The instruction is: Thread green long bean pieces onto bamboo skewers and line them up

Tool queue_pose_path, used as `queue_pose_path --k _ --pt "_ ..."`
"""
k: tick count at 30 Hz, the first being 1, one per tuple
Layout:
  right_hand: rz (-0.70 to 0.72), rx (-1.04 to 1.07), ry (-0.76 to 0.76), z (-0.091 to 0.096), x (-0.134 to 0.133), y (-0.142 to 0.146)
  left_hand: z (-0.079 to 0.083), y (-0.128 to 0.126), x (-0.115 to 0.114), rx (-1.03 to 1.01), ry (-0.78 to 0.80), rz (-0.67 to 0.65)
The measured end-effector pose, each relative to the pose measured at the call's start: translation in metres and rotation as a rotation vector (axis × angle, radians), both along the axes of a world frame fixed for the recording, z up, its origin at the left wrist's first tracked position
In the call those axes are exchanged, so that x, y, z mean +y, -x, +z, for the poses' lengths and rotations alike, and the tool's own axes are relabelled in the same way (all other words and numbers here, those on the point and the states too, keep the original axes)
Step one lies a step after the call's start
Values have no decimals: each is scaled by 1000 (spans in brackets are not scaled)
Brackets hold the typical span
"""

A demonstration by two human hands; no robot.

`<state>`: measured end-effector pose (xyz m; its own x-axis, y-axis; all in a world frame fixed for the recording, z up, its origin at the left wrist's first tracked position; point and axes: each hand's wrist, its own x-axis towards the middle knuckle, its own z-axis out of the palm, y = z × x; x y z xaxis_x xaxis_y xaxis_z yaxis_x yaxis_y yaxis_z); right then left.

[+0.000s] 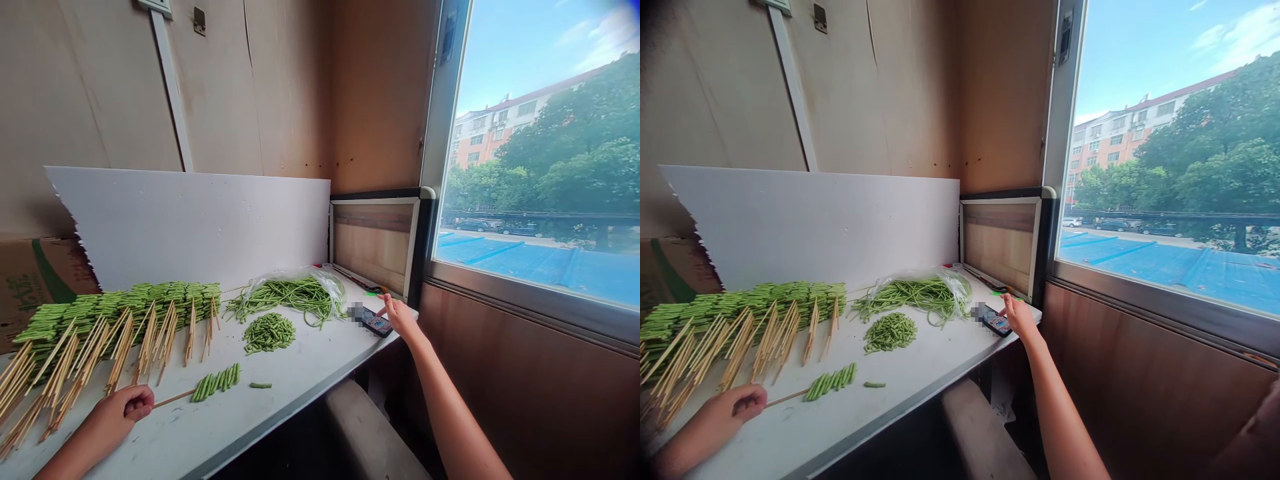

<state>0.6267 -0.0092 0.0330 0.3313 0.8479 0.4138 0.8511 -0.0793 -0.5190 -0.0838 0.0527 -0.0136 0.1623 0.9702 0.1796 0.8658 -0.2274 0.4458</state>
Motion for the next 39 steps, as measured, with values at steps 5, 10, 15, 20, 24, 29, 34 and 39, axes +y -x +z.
queue_pose_path --k 5,10,15,20,24,29,34,39 --pt "9 -3 -9 -1 0 -2 -3 4 2 -45 54 -61" --pt "14 -6 -23 -5 2 -5 -2 2 1 -54 43 -59" --pt "19 -7 -32 -10 5 -8 0 1 -2 -63 40 -51" --pt "17 -7 -28 -12 7 -9 -3 3 -1 -58 37 -52" --pt "29 -8 -29 -11 7 -8 0 1 -2 -64 44 -48" --pt "66 7 -15 -9 6 -3 0 0 -1 -75 37 -45" --pt "82 26 -5 -7 6 1 -5 5 1 -37 44 -74" --pt "96 47 10 -7 5 3 -7 6 2 -45 52 -73"
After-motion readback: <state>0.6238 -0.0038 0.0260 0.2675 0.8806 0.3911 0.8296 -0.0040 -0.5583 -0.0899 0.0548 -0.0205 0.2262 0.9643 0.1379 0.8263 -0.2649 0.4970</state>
